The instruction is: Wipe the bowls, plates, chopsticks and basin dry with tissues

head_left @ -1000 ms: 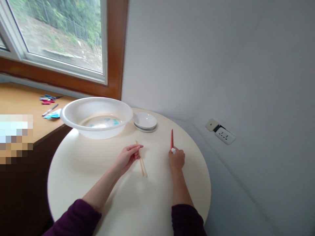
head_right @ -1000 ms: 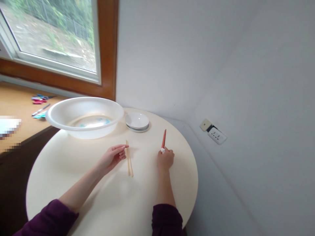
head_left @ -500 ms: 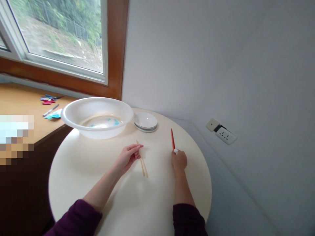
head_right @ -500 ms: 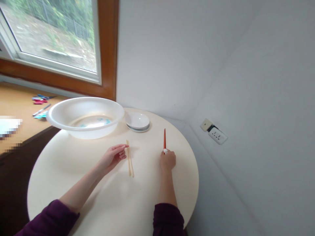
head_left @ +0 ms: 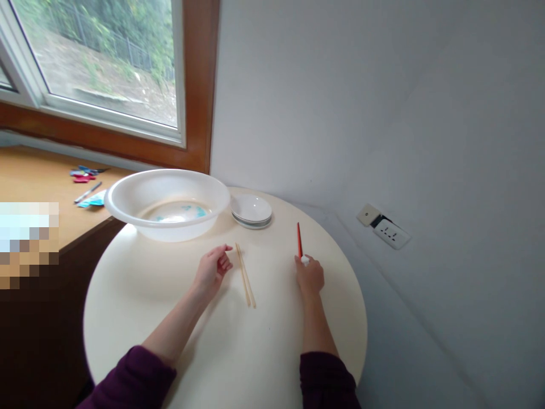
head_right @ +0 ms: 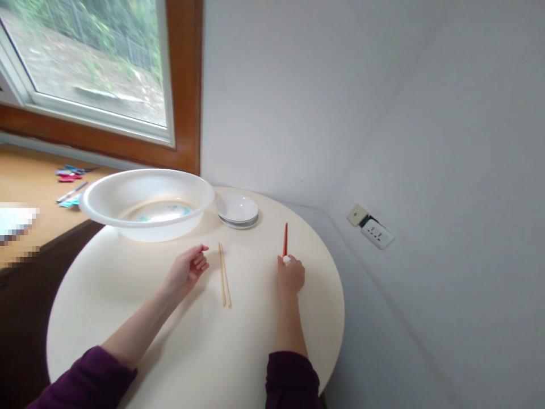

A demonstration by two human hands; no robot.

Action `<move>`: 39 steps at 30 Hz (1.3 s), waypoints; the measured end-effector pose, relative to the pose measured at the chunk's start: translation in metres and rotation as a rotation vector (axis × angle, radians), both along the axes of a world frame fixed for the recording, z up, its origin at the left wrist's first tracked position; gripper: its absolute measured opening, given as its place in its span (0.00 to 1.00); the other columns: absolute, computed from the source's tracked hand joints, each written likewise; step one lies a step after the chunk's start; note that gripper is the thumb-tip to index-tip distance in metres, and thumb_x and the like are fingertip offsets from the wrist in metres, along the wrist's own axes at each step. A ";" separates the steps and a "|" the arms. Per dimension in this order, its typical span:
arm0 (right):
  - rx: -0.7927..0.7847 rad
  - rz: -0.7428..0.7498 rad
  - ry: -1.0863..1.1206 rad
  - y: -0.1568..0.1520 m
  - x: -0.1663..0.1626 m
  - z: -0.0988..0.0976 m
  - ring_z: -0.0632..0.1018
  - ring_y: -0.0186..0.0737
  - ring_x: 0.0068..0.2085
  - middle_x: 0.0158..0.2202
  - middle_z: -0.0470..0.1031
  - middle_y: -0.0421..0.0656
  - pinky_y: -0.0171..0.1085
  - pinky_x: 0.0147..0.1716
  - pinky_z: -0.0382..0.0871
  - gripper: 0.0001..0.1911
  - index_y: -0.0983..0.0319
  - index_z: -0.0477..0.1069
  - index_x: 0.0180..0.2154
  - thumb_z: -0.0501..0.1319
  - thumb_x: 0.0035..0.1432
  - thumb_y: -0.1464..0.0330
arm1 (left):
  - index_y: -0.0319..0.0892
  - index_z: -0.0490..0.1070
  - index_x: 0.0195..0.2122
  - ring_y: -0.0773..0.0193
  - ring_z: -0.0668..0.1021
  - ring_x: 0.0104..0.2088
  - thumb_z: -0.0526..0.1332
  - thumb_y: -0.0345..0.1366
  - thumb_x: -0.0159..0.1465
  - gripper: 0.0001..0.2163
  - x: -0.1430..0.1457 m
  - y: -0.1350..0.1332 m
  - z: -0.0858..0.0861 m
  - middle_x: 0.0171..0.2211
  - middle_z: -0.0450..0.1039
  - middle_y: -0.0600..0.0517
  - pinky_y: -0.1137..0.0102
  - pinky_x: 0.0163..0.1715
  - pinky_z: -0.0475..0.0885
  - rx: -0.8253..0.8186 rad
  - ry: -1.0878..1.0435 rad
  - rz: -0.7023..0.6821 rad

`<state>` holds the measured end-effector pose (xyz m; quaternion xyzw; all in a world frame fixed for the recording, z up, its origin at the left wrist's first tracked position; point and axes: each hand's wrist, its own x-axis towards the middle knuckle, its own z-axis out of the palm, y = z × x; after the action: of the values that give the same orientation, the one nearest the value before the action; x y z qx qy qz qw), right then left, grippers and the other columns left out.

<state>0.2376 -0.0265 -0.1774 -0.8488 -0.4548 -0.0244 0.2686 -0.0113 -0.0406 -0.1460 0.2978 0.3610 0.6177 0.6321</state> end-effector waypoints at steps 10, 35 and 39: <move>0.273 0.098 0.133 -0.002 -0.009 0.011 0.72 0.46 0.40 0.38 0.73 0.52 0.39 0.41 0.62 0.23 0.66 0.71 0.44 0.56 0.52 0.57 | 0.40 0.64 0.14 0.71 0.57 0.19 0.64 0.41 0.47 0.13 0.006 -0.005 -0.004 0.13 0.54 0.59 0.73 0.21 0.49 0.119 0.456 0.160; -0.290 0.902 0.211 -0.028 -0.081 0.027 0.67 0.31 0.24 0.20 0.69 0.37 0.30 0.23 0.53 0.09 0.63 0.67 0.20 0.60 0.46 0.65 | 0.40 0.69 0.19 0.68 0.61 0.19 0.57 0.38 0.48 0.08 0.015 -0.004 -0.012 0.14 0.56 0.59 0.72 0.22 0.53 0.249 0.920 -0.040; -0.334 0.859 0.142 -0.029 -0.081 0.030 0.67 0.31 0.25 0.22 0.71 0.39 0.30 0.23 0.53 0.06 0.63 0.69 0.23 0.57 0.47 0.69 | 0.40 0.69 0.19 0.69 0.61 0.19 0.56 0.40 0.48 0.09 0.015 -0.004 -0.015 0.14 0.55 0.59 0.72 0.22 0.53 0.247 0.933 -0.068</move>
<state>0.1566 -0.0552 -0.1475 -0.6149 -0.7432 0.2208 0.1444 0.0038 -0.0442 -0.1607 0.6275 0.5200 0.4354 0.3823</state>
